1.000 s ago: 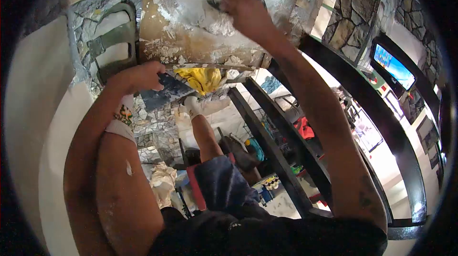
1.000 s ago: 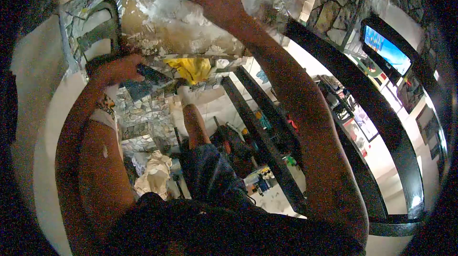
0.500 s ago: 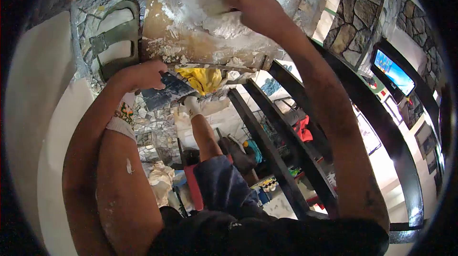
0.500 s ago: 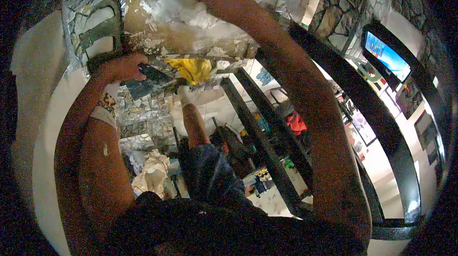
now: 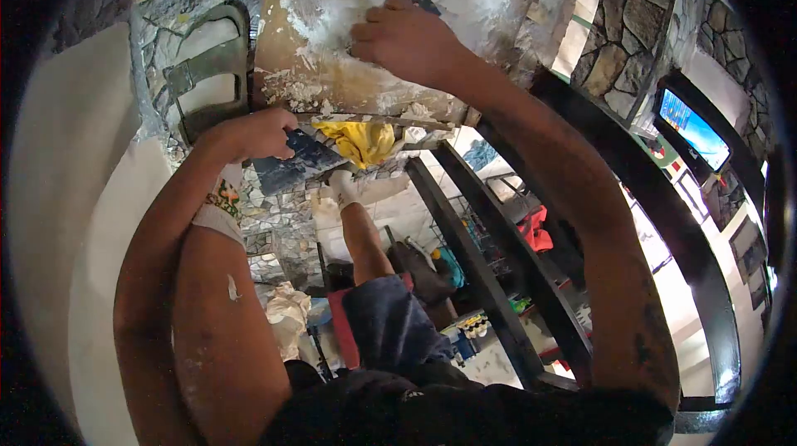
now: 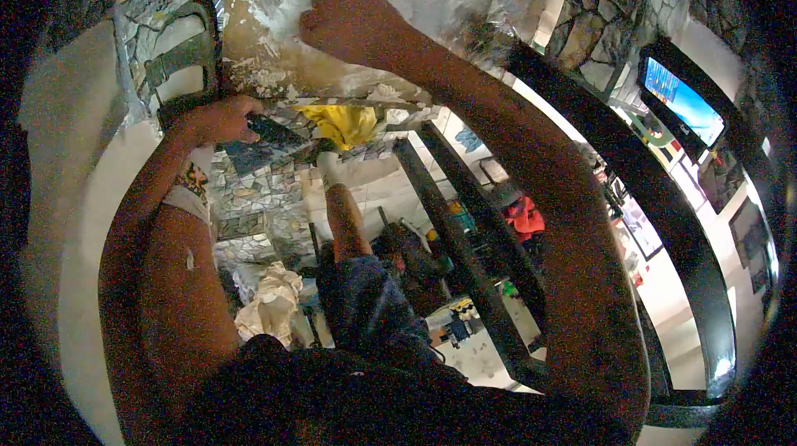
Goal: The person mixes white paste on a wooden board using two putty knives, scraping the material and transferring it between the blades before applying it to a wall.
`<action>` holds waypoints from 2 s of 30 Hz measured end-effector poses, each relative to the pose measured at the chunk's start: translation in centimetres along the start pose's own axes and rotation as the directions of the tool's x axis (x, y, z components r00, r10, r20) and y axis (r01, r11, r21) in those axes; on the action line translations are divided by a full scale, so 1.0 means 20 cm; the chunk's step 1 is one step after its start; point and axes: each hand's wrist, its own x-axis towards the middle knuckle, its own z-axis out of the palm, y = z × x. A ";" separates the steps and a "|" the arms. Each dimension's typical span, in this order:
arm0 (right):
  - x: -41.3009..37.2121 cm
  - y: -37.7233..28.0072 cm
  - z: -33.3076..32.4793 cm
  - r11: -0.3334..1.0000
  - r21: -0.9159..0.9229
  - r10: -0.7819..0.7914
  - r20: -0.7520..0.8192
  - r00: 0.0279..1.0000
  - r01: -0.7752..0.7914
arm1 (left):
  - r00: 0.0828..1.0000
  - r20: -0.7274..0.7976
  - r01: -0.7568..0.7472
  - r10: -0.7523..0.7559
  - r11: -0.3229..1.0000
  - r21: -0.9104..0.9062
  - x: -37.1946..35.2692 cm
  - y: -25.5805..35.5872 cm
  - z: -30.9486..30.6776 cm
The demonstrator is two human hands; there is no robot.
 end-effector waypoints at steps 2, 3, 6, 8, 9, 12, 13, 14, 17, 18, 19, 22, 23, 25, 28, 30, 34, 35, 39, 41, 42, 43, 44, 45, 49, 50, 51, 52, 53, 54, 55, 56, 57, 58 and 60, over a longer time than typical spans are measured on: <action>-0.10 0.00 0.05 1.000 -0.003 -0.009 -0.094 0.996 0.009 | 1.000 -0.008 -0.007 0.007 1.000 0.001 0.01 -0.03 0.02; -0.11 0.01 0.02 1.000 -0.012 0.023 0.022 0.999 -0.022 | 1.000 -0.011 -0.020 0.021 0.999 0.034 0.01 -0.03 0.02; -0.13 0.03 -0.16 0.984 0.028 0.167 0.186 0.968 -0.175 | 0.996 -0.043 -0.077 0.079 0.996 0.032 0.02 -0.04 0.02; -0.20 0.01 -0.28 0.924 0.208 0.314 0.073 0.947 -0.322 | 0.992 -0.092 -0.085 0.087 0.996 0.021 0.02 -0.07 0.04; -0.26 0.01 -0.28 0.885 0.267 0.400 -0.021 0.916 -0.380 | 0.990 -0.112 -0.081 0.084 0.996 0.034 0.03 -0.07 0.05; -0.44 -0.01 -0.20 0.621 0.565 0.727 -0.154 0.669 -0.544 | 0.999 -0.017 0.051 -0.051 0.999 -0.008 0.06 -0.07 0.04; -0.48 -0.03 -0.20 0.411 0.708 0.852 -0.075 0.518 -0.574 | 0.992 0.047 0.115 -0.114 0.993 -0.028 0.07 -0.05 0.02; -0.53 -0.04 -0.18 0.179 0.814 0.934 0.037 0.356 -0.553 | 0.992 0.062 0.110 -0.106 0.993 -0.051 0.07 -0.04 0.02; -0.64 -0.09 -0.07 -0.174 0.895 0.973 0.220 0.065 -0.411 | 0.994 0.099 0.053 -0.041 0.991 -0.123 0.03 0.03 0.00; -0.65 -0.13 -0.05 -0.281 0.909 0.955 0.298 0.007 -0.309 | 0.995 0.102 0.012 0.003 0.989 -0.150 0.03 0.01 -0.01; -0.63 -0.17 -0.02 -0.396 0.917 0.918 0.395 0.028 0.041 | 0.994 0.101 -0.026 0.044 0.984 -0.176 0.02 0.01 -0.02; -0.61 -0.27 -0.02 -0.433 0.897 0.898 0.437 0.043 -0.084 | 0.955 -0.260 -0.222 0.146 0.929 -0.295 -0.06 0.07 -0.02; -0.58 -0.30 -0.05 -0.468 0.884 0.881 0.467 0.073 0.001 | 0.932 -0.338 -0.266 0.131 0.881 -0.392 -0.10 0.11 -0.05; -0.58 -0.33 -0.07 -0.505 0.863 0.863 0.504 0.020 0.036 | 0.872 -0.485 -0.367 0.068 0.746 -0.556 -0.19 0.26 -0.12; -0.50 -0.34 -0.22 -0.422 0.904 0.906 0.418 -0.063 -0.075 | 0.833 -0.551 -0.524 0.055 0.400 -0.752 -0.22 0.42 -0.19; -0.42 -0.36 -0.47 -0.238 0.902 0.971 0.227 -0.072 -0.360 | 0.838 -0.542 -0.512 -0.057 0.258 -0.819 -0.26 0.56 -0.21; -0.38 -0.37 -0.52 0.428 0.892 0.892 -0.391 0.228 -0.146 | 0.837 -0.546 -0.546 0.040 0.123 -0.829 -0.26 0.73 -0.24; -0.37 -0.34 -0.53 0.554 0.832 0.773 -0.524 0.358 0.022 | 0.838 -0.543 -0.546 0.061 0.097 -0.832 -0.26 0.76 -0.24; -0.41 -0.37 -0.58 0.684 0.729 0.591 -0.524 0.614 -0.036 | 0.823 -0.558 -0.558 0.110 -0.033 -0.829 -0.25 0.81 -0.20; -0.42 -0.39 -0.61 0.733 0.670 0.553 -0.485 0.678 -0.118 | 0.814 -0.568 -0.563 0.126 -0.074 -0.823 -0.25 0.82 -0.17; -0.43 -0.40 -0.62 0.758 0.634 0.533 -0.466 0.707 -0.153 | 0.807 -0.575 -0.567 0.131 -0.099 -0.818 -0.25 0.83 -0.16; -0.42 -0.44 -0.59 0.805 0.562 0.529 -0.536 0.658 -0.190 | 0.804 -0.580 -0.578 0.134 -0.054 -0.814 -0.26 0.84 -0.16; -0.42 -0.44 -0.58 0.831 0.517 0.504 -0.545 0.670 -0.204 | 0.799 -0.585 -0.590 0.136 -0.010 -0.808 -0.28 0.86 -0.16; -0.42 -0.44 -0.58 0.855 0.472 0.478 -0.553 0.683 -0.216 | 0.796 -0.590 -0.599 0.137 0.034 -0.800 -0.29 0.87 -0.15; -0.45 -0.42 -0.52 0.873 0.432 0.454 -0.547 0.703 -0.227 | 0.787 -0.608 -0.617 0.105 0.113 -0.779 -0.27 0.81 -0.12; -0.46 -0.39 -0.51 0.830 0.508 0.502 -0.502 0.704 -0.230 | 0.789 -0.608 -0.614 0.087 0.138 -0.777 -0.26 0.80 -0.12; -0.47 -0.34 -0.49 0.782 0.577 0.545 -0.454 0.705 -0.234 | 0.789 -0.610 -0.612 0.072 0.162 -0.774 -0.26 0.80 -0.12; -0.47 -0.34 -0.46 0.738 0.604 0.620 -0.431 0.655 -0.301 | 0.803 -0.590 -0.596 0.086 0.132 -0.792 -0.28 0.81 -0.12; -0.47 -0.33 -0.43 0.685 0.632 0.691 -0.404 0.599 -0.363 | 0.814 -0.571 -0.580 0.104 0.104 -0.808 -0.29 0.81 -0.12; -0.48 -0.33 -0.41 0.625 0.659 0.755 -0.374 0.539 -0.418 | 0.825 -0.552 -0.563 0.122 0.078 -0.823 -0.31 0.82 -0.13; -0.49 -0.31 -0.38 0.573 0.680 0.799 -0.338 0.497 -0.458 | 0.818 -0.563 -0.573 0.122 0.073 -0.816 -0.31 0.82 -0.13; -0.50 -0.27 -0.35 0.495 0.761 0.847 -0.314 0.429 -0.419 | 0.811 -0.573 -0.583 0.121 0.068 -0.810 -0.32 0.82 -0.13; -0.51 -0.23 -0.31 0.415 0.834 0.889 -0.287 0.358 -0.364 | 0.804 -0.583 -0.592 0.119 0.063 -0.803 -0.33 0.82 -0.13; -0.51 -0.18 -0.27 0.339 0.893 0.924 -0.257 0.284 -0.295 | 0.793 -0.595 -0.604 0.127 0.047 -0.795 -0.33 0.83 -0.13; -0.55 -0.08 -0.25 0.251 0.960 0.952 -0.222 0.209 -0.124 | 0.770 -0.623 -0.631 0.141 0.016 -0.776 -0.34 0.83 -0.14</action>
